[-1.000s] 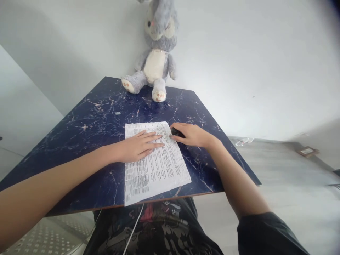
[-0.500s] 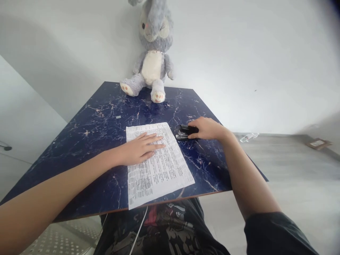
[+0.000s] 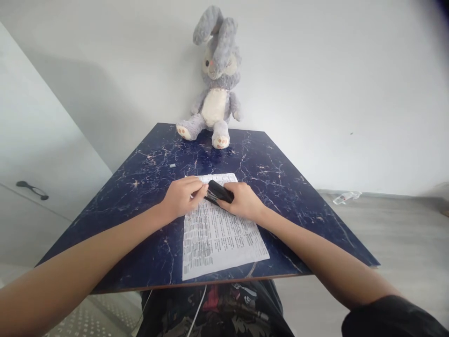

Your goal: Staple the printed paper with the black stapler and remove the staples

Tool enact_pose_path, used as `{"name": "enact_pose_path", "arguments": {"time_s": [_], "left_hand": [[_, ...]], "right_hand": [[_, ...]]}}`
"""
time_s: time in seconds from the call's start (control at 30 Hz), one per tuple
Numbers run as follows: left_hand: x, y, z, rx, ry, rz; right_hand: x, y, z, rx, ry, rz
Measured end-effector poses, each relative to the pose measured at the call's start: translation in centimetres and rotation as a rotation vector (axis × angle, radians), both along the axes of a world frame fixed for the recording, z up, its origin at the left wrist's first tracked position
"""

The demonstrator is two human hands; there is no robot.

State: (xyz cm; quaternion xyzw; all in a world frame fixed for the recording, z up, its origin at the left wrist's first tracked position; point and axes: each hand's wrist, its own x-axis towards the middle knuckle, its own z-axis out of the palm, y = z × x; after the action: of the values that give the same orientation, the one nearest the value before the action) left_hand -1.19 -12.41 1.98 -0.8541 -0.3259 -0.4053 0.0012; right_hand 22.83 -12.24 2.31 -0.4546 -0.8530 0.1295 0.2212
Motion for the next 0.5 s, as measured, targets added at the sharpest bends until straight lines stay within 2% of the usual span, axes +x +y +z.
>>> {"name": "enact_pose_path", "arguments": {"time_s": [0.13, 0.27, 0.33, 0.4, 0.5], "left_hand": [[-1.5, 1.7, 0.1, -0.066, -0.068, 0.263], [-4.1, 4.6, -0.8, -0.098, 0.078, 0.492], [-5.4, 5.9, -1.6, -0.171, 0.174, 0.59], [-6.3, 6.9, -2.3, -0.299, 0.27, 0.631], [-6.9, 7.4, -2.3, -0.406, 0.35, 0.596]], "right_hand": [[0.2, 0.1, 0.1, 0.0, 0.023, 0.071], [0.7, 0.1, 0.4, -0.083, 0.019, 0.08], [0.8, 0.1, 0.3, -0.108, 0.026, 0.081], [0.8, 0.0, 0.3, -0.108, 0.045, 0.082], [1.0, 0.2, 0.3, -0.115, 0.073, 0.084]]}}
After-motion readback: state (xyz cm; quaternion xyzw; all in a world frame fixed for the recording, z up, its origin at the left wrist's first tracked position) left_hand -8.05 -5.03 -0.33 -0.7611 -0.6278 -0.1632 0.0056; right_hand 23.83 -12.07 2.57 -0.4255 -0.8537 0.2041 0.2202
